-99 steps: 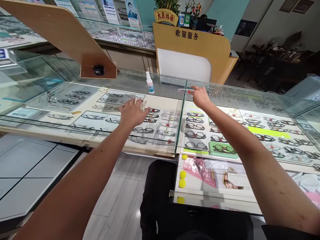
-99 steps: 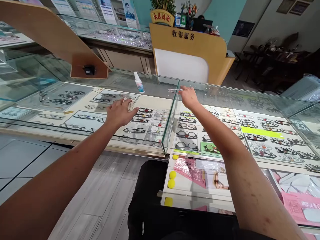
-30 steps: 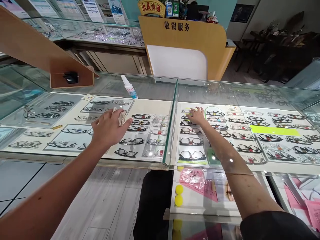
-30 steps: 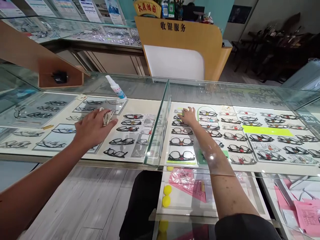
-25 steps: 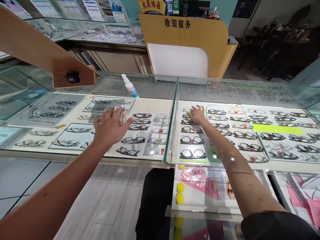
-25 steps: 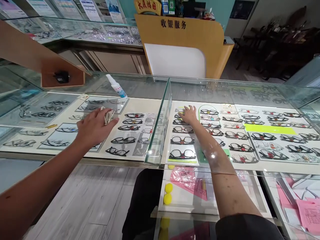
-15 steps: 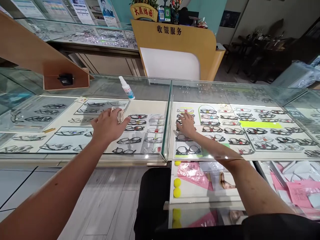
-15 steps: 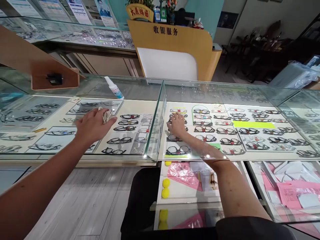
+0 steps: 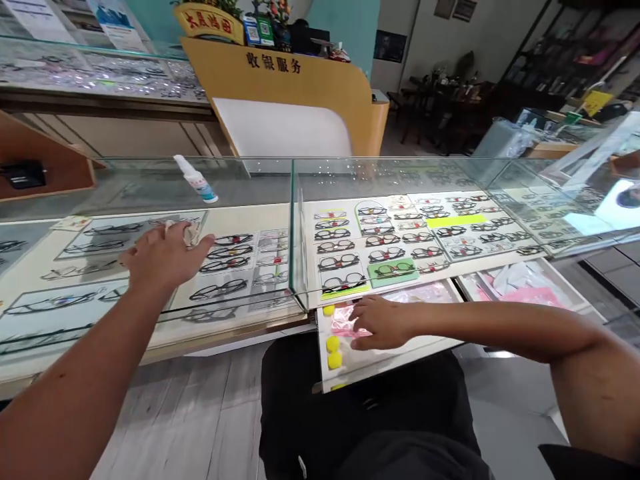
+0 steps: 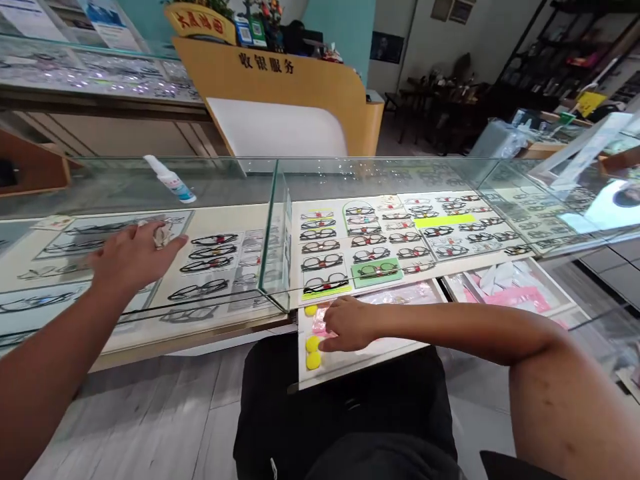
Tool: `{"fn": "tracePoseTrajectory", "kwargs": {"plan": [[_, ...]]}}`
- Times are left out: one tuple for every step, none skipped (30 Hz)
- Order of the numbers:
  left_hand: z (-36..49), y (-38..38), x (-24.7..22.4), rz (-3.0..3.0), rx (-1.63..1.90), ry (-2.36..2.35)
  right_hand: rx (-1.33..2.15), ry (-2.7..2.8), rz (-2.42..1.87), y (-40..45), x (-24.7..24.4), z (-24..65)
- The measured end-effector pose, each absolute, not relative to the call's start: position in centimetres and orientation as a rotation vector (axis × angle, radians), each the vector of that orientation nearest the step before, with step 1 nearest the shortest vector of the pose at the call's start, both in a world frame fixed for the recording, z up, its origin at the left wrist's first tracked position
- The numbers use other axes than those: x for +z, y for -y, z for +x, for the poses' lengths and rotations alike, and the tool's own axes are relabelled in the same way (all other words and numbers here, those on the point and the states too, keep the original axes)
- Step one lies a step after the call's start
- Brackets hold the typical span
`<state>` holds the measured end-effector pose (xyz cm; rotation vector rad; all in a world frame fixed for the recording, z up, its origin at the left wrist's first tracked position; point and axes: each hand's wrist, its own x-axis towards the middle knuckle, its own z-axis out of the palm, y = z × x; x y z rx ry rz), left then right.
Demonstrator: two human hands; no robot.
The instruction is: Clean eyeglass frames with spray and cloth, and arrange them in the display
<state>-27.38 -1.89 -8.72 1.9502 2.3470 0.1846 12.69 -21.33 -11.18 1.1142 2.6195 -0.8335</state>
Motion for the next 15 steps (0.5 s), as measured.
{"fn": "tracePoseTrajectory", "kwargs": {"plan": [[-27.3,1.9,-8.7,1.95,0.174,-2.348,-0.807,-2.631,1.121,22.0,-8.9,14.0],[-27.3,1.9,-8.7,1.953,0.165,-2.348,-0.747,-2.673,1.198,22.5,-6.7,15.4],[-27.2,1.9,-8.8,1.952,0.161,-2.353,-0.668,-2.75,1.357,23.1,-4.4,17.1],[-27.2,1.9,-8.7,1.944,0.157,-2.361,-0.574,-2.831,1.571,23.8,-2.5,19.1],[-27.0,2.0,-8.7,1.933,0.154,-2.368,-0.455,-2.895,1.832,24.7,-0.9,21.3],[-26.9,2.1,-8.6,1.92,0.151,-2.375,-0.304,-2.922,2.128,25.9,0.2,23.7],[-26.7,2.2,-8.5,1.909,0.15,-2.381,-0.125,-2.906,2.432,27.3,0.7,26.2],[-26.5,2.4,-8.4,1.899,0.151,-2.386,0.059,-2.808,2.74,28.9,0.5,28.7],[-26.3,2.5,-8.2,1.89,0.155,-2.388,0.338,-2.566,3.099,30.6,-0.3,31.2],[-26.2,2.7,-8.1,1.884,0.162,-2.386,0.685,-2.137,3.425,32.5,-1.7,33.4],[-26.1,2.8,-8.0,1.877,0.171,-2.385,0.952,-1.606,3.64,34.3,-3.4,35.4],[-26.0,2.9,-8.0,1.868,0.177,-2.385,1.031,-1.164,3.739,36.1,-5.4,37.1],[-26.0,2.9,-8.1,1.863,0.184,-2.386,1.158,-0.873,3.798,37.7,-7.4,38.5],[-26.1,2.9,-8.2,1.861,0.189,-2.389,1.173,-0.709,3.835,39.1,-9.3,39.7],[-26.2,2.8,-8.3,1.863,0.193,-2.393,1.078,-0.62,3.895,40.2,-11.0,40.6]]}}
